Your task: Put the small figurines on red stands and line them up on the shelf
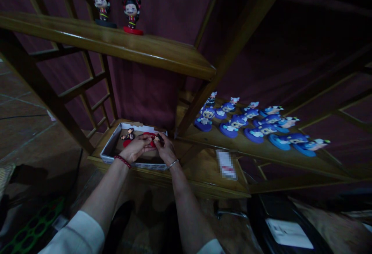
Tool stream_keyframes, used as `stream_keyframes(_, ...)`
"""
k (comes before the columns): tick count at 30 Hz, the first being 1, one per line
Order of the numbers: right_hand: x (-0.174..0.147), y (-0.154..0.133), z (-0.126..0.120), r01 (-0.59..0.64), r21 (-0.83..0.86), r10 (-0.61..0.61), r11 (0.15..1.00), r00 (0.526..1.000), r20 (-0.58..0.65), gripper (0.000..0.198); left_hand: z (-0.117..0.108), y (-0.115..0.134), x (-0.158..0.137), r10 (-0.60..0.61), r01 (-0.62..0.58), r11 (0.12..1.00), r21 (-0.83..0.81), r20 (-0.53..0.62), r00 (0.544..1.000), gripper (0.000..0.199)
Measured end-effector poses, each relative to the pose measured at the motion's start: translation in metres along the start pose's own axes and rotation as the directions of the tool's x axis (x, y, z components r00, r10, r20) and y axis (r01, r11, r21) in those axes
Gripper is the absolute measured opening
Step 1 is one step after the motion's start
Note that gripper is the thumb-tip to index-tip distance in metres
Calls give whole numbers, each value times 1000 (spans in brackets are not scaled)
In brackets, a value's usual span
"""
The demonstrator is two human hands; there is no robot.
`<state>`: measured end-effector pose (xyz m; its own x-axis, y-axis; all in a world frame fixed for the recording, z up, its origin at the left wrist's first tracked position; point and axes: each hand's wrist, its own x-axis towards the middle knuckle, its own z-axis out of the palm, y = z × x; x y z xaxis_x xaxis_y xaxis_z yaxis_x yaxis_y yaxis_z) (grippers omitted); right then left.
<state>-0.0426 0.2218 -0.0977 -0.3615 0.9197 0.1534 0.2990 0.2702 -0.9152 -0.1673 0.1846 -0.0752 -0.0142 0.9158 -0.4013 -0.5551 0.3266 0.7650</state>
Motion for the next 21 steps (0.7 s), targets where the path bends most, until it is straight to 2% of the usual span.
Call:
stream_keyframes(4,-1,-4,-1,-18,40,18,999,1000,3,35,1,1,0,4,-4,999,-33,10,1000,14)
stream_keyframes(7,-1,-6,0,-38,85,41,996,998,-39,43,4,2,-2,-4,4,998,-65,-13,1000,17)
stream_keyframes(12,2,4,5,-58,157,73,986,993,-96,52,5,5,-3,2,-7,996,-86,-55,999,22)
stream_keyframes(16,4,13,7,-53,136,59,989,997,-42,51,4,5,0,19,-28,994,-109,-86,996,21)
stream_keyframes(20,0,8,9,-60,208,50,976,997,57,48,5,2,-1,3,-19,989,-148,-103,995,20)
stream_keyframes(21,-2,6,9,-59,207,54,976,998,31,46,6,1,-3,-1,-14,988,-156,-92,996,20)
